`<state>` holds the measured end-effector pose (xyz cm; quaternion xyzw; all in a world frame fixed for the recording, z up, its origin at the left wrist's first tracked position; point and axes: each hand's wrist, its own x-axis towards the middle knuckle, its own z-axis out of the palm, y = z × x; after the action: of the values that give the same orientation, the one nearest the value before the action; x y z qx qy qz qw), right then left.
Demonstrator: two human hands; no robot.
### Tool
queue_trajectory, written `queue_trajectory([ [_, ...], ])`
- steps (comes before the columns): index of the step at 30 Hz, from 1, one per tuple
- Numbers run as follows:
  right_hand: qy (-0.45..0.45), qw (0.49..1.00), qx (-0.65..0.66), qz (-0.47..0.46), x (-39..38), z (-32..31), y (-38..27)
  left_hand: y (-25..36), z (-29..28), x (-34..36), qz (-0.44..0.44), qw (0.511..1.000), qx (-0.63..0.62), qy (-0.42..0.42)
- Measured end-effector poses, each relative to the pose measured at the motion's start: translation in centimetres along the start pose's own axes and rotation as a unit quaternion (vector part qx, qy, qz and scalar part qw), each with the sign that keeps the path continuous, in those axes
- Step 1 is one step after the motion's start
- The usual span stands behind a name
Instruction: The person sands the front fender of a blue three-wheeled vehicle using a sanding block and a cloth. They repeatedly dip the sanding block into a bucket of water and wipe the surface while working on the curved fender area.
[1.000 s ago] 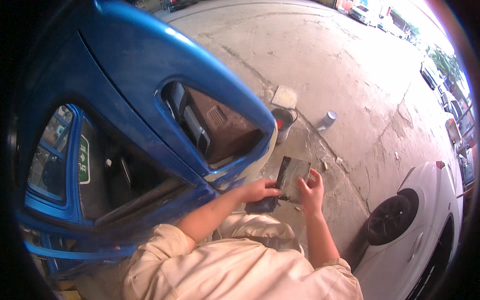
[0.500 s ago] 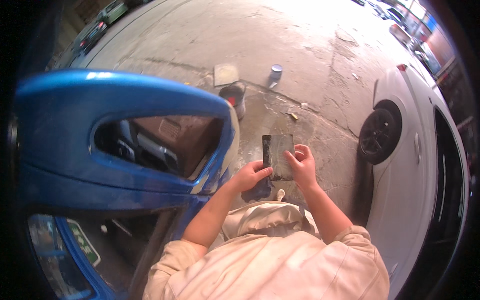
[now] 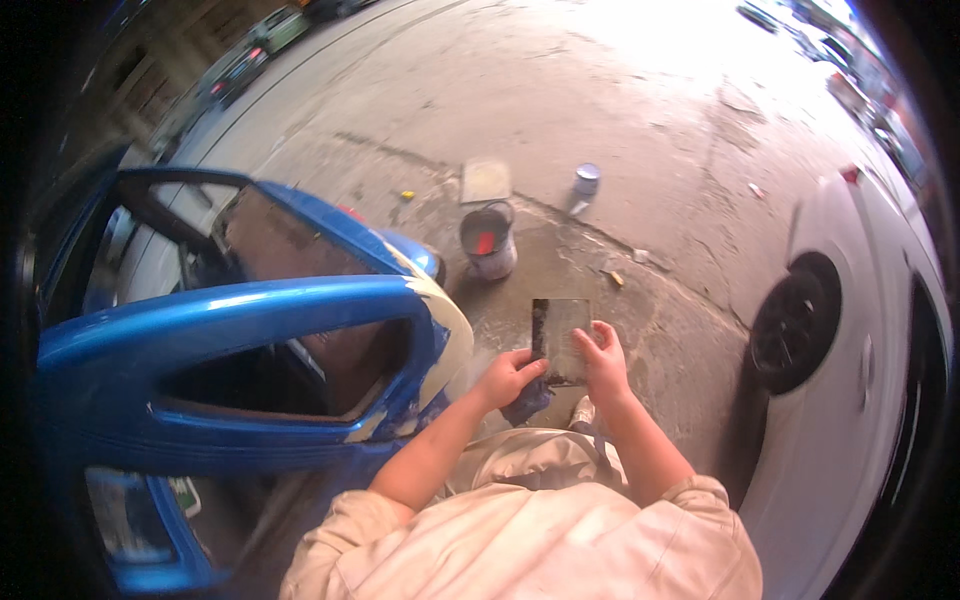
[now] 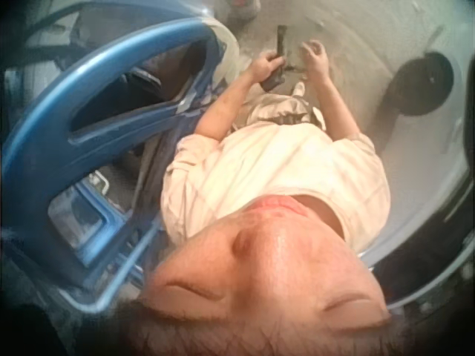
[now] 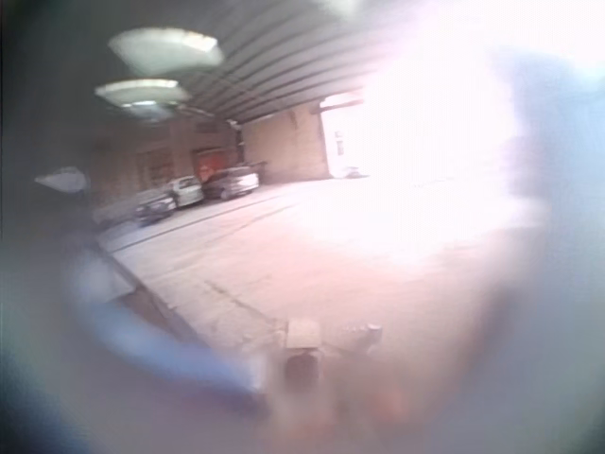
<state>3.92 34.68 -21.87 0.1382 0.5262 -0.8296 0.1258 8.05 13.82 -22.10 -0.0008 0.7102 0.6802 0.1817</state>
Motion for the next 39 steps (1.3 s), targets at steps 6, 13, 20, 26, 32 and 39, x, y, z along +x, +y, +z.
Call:
queue_trajectory([
  [6, -0.196, 0.923, 0.193, 0.269, 9.9, -5.0, -3.3, 1.3, 2.2, 8.8, -0.026, 0.995, 0.065, 0.068],
  [13, -0.185, 0.934, 0.132, 0.274, 20.9, -4.8, -3.5, 2.5, 1.6, 15.9, -0.032, 0.974, 0.105, 0.2],
  [20, -0.211, 0.952, -0.034, 0.219, 32.6, -2.8, -2.7, -0.1, -3.5, 26.1, -0.027, 0.94, 0.07, 0.334],
  [26, -0.051, 0.958, -0.057, 0.275, 43.7, -3.9, -2.3, -6.6, -11.2, 41.9, -0.033, 0.897, -0.012, 0.441],
  [32, 0.046, 0.94, -0.133, 0.312, 55.2, -2.1, -2.1, -18.3, -18.2, 51.0, -0.176, 0.85, -0.038, 0.496],
  [39, -0.063, 0.895, -0.332, 0.291, 69.2, 5.0, 9.1, -28.9, -24.7, 53.3, -0.268, 0.819, -0.034, 0.507],
])
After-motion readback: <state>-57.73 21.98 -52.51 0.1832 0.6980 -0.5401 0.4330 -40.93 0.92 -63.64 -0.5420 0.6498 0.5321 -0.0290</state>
